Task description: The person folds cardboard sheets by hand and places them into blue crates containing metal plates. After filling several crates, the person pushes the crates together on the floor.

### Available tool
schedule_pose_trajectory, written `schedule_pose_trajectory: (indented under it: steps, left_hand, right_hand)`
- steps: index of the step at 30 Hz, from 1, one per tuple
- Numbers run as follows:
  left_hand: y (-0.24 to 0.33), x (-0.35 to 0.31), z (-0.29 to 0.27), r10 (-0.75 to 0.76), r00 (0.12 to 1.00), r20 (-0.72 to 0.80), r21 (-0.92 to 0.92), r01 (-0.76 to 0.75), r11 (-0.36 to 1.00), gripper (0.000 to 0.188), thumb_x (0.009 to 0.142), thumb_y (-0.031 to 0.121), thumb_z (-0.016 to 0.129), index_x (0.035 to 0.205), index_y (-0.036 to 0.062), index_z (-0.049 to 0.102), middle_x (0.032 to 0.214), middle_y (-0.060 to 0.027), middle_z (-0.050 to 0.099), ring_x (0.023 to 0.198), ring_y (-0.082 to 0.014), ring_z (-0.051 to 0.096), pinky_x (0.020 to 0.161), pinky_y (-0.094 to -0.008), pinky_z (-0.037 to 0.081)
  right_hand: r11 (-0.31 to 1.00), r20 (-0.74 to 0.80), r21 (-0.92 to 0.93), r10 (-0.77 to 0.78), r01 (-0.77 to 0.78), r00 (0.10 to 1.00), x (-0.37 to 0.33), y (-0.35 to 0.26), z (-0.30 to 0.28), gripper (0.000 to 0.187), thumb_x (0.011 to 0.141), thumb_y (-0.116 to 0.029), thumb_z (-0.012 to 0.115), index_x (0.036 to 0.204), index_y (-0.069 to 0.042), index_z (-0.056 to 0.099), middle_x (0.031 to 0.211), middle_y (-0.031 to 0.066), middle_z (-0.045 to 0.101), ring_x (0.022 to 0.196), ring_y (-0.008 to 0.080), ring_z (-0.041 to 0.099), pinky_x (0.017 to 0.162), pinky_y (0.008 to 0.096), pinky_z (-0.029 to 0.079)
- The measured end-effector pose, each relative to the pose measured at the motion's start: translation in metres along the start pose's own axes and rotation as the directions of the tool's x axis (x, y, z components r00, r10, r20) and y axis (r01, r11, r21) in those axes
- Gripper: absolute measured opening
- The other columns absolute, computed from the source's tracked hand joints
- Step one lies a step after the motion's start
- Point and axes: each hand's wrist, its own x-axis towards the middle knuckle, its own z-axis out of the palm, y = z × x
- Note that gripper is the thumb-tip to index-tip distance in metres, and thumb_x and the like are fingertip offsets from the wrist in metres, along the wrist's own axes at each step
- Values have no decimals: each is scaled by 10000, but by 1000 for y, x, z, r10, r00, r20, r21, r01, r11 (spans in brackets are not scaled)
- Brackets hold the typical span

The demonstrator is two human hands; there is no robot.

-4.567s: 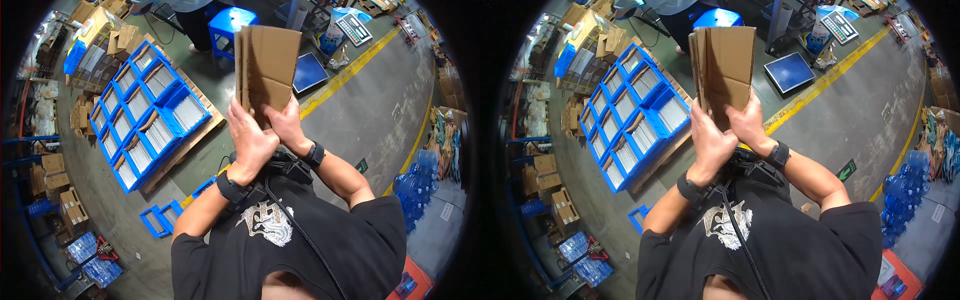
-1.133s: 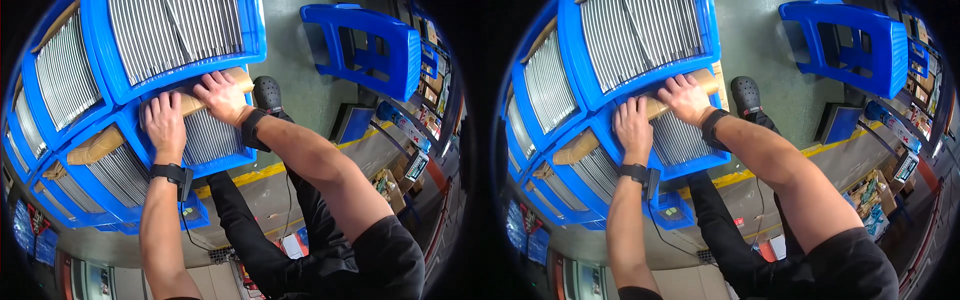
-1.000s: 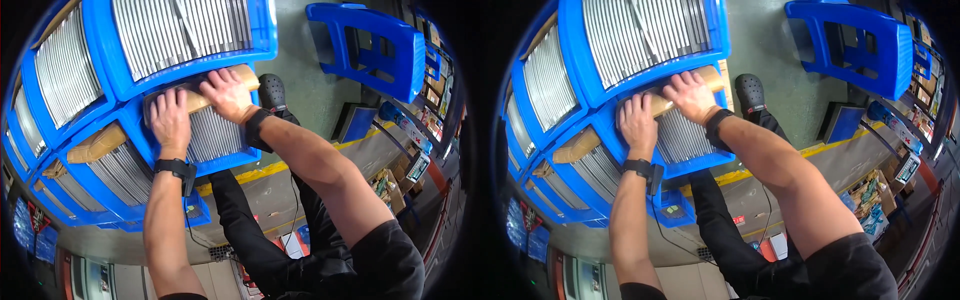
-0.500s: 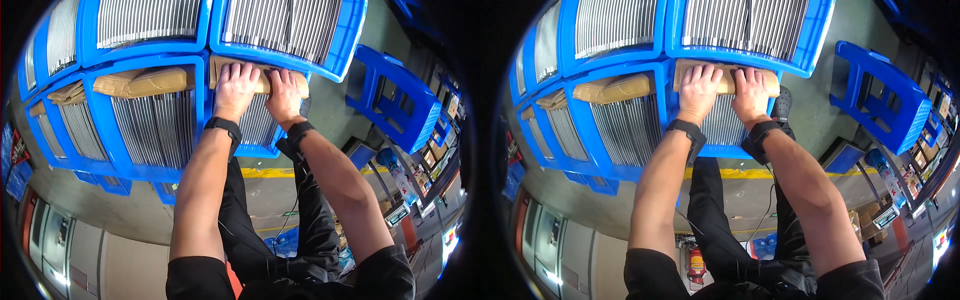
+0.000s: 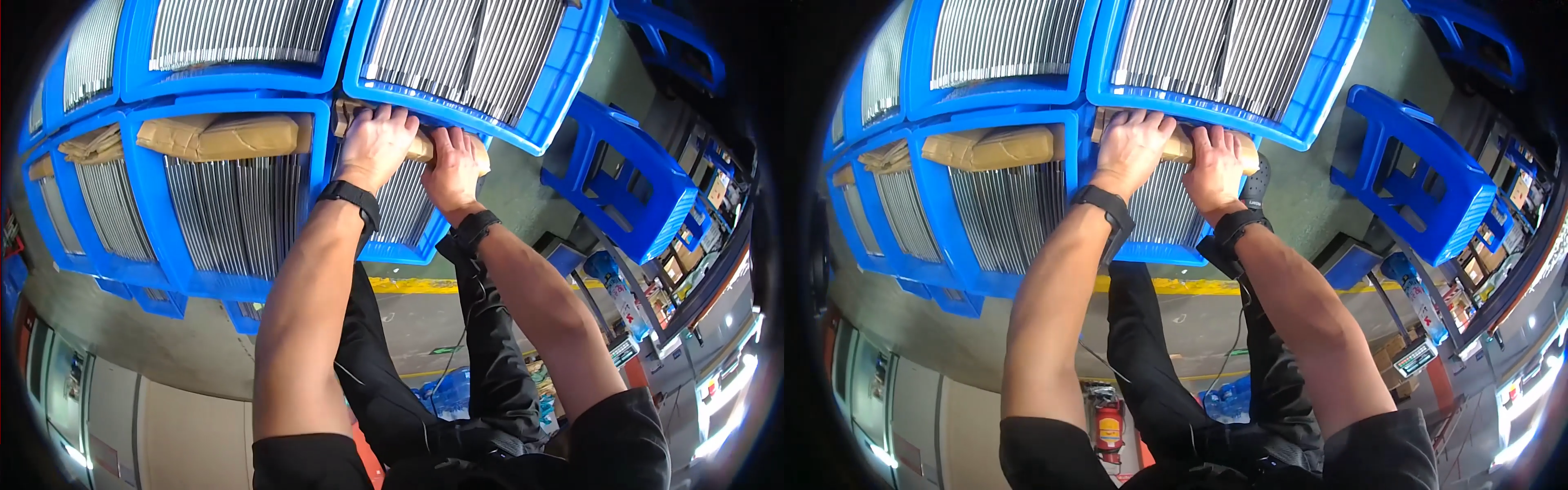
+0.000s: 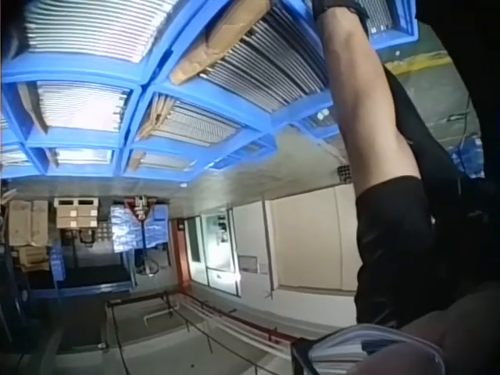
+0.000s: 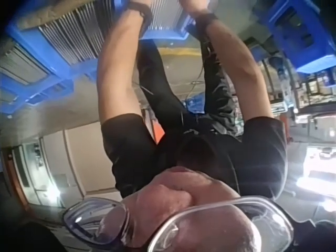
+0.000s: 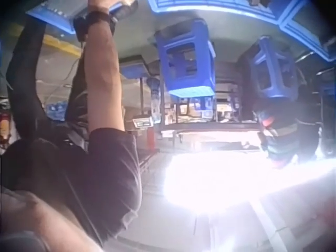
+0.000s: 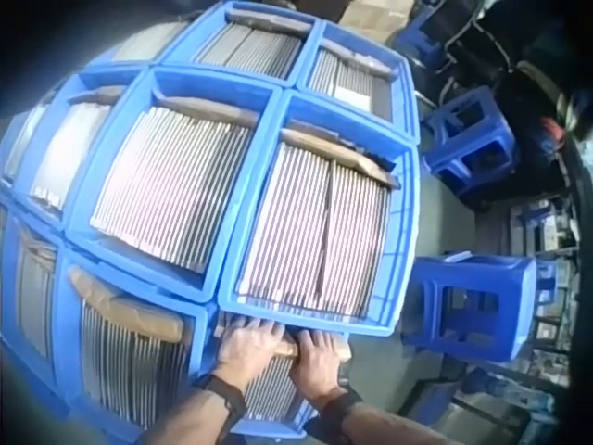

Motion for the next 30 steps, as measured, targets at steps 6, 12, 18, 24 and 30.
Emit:
schedule_pose_trajectory:
  steps: [6, 12, 18, 24, 30]
  left_hand:
    - [-3, -8, 7, 2, 993, -121, 3, -2, 1000, 128, 770, 191, 520, 851, 149, 609, 847, -5, 601, 844, -184, 578, 712, -349, 470]
    - [-4, 8, 8, -28, 996, -79, -51, 24, 998, 147, 778, 183, 512, 859, 137, 626, 816, -22, 612, 841, -190, 577, 763, -367, 454]
    - [16, 4, 18, -205, 972, -112, 218, 226, 949, 156, 775, 188, 511, 805, 105, 639, 784, -41, 608, 797, -206, 573, 827, -402, 417]
    - [8, -1, 23, -156, 976, -155, 209, 187, 960, 158, 768, 190, 516, 753, 102, 646, 769, -41, 612, 775, -200, 573, 799, -389, 418]
    - [15, 15, 18, -209, 977, -34, 203, 212, 956, 138, 741, 189, 531, 719, 116, 646, 746, -28, 616, 767, -190, 574, 728, -350, 419]
  right_hand:
    - [1000, 6, 31, -4, 4, 1000, 2, 2, -3, 378, 579, 40, 581, 939, -55, 517, 923, 151, 529, 926, 367, 505, 812, 442, 421]
    - [995, 131, -63, 89, -81, 987, 12, -7, -1, 347, 640, -12, 573, 979, -69, 522, 990, 135, 539, 980, 334, 505, 888, 435, 382]
    - [993, 10, -118, -7, 8, 1000, 4, 4, 13, 381, 697, -75, 547, 1078, -82, 533, 1064, 128, 540, 1060, 317, 482, 966, 426, 326]
    - [990, 16, -64, 128, -127, 992, 7, -7, 21, 463, 644, -86, 595, 1105, -90, 548, 1065, 131, 551, 1085, 313, 474, 978, 414, 333]
    - [983, 60, -66, 174, -170, 983, 21, -8, 17, 373, 708, -124, 540, 1078, -77, 564, 1137, 124, 541, 1126, 301, 456, 1010, 433, 284]
